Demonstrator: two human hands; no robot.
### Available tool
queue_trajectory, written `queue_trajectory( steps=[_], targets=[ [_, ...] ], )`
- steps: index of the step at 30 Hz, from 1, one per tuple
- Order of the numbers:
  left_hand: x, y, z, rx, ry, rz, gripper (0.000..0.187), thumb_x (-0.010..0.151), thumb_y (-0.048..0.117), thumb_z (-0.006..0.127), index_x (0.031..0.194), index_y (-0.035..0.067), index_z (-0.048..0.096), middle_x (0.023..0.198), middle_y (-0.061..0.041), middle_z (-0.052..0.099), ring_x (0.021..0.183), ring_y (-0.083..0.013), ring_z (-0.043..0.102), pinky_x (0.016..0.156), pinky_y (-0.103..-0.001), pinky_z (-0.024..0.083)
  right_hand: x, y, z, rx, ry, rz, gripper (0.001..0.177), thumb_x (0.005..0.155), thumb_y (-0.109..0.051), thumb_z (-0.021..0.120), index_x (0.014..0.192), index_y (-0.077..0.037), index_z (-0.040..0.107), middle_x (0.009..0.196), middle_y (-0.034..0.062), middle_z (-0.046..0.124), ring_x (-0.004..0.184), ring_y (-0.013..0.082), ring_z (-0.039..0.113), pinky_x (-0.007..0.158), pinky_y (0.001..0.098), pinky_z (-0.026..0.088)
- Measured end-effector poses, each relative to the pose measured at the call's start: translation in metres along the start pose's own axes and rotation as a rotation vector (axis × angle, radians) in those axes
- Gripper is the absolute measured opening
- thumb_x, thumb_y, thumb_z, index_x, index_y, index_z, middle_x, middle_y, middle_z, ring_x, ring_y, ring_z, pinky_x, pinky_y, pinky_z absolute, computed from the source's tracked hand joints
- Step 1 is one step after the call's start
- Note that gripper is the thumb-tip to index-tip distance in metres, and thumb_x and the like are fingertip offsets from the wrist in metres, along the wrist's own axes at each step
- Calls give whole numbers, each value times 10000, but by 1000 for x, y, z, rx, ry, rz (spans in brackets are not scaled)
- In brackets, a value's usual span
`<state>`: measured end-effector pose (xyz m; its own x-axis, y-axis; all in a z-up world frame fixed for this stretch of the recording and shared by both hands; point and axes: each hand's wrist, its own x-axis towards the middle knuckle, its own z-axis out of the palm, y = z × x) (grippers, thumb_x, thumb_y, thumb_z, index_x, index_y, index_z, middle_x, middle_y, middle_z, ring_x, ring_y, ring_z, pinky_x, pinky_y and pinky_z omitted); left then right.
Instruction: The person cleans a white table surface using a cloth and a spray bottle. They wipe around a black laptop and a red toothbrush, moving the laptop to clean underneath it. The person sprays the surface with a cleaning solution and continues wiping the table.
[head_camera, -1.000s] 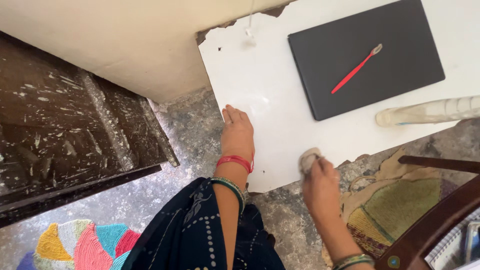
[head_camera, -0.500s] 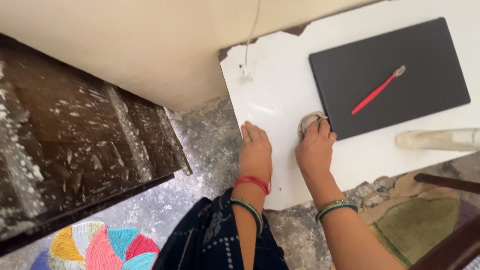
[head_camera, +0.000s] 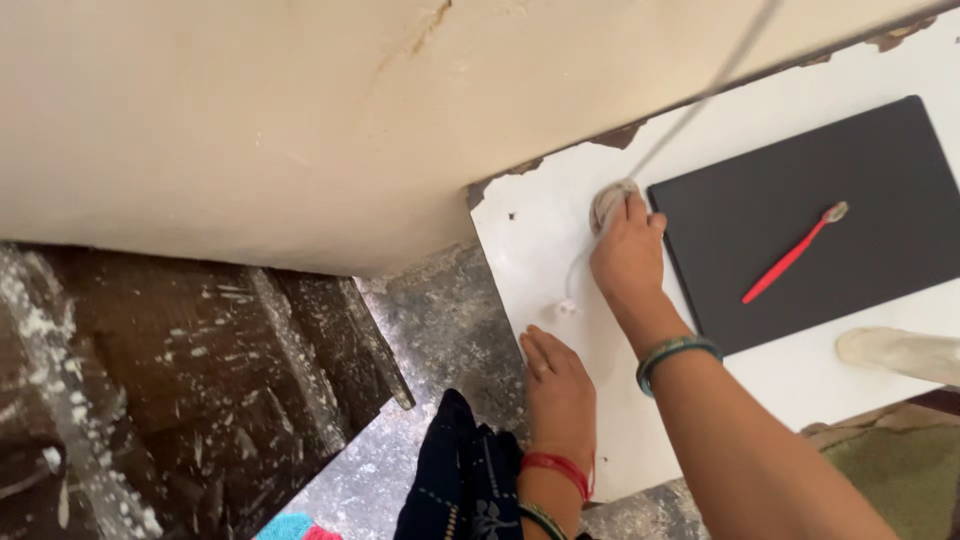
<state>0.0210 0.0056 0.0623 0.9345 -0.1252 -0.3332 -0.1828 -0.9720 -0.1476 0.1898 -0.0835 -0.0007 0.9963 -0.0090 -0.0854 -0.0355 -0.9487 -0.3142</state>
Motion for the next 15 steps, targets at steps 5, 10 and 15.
queue_trajectory(
  steps=[5,10,15],
  targets=[
    [2,0,13,-116,-89,59,634,940,173,544,1406,-228,392,1478,-452,326,1396,-574,305,1160,-502,283,36,-22,9,-90,96,-112,561,818,38,577,1377,26,535,1480,215,498,1127,493,500,995,483,452],
    [5,11,41,-183,19,-28,631,952,163,527,1428,-221,373,1499,-460,299,1404,-567,309,1141,-468,324,32,-46,29,-136,37,-344,591,758,54,594,1348,52,570,1428,226,556,1174,365,581,1058,469,445],
    [5,13,41,-85,-136,102,666,981,220,514,1439,-234,350,1497,-482,271,1420,-589,264,1211,-523,256,-7,-66,33,40,117,-477,477,813,78,569,1270,-32,654,1375,139,629,1094,412,562,987,454,473]
  ],
)
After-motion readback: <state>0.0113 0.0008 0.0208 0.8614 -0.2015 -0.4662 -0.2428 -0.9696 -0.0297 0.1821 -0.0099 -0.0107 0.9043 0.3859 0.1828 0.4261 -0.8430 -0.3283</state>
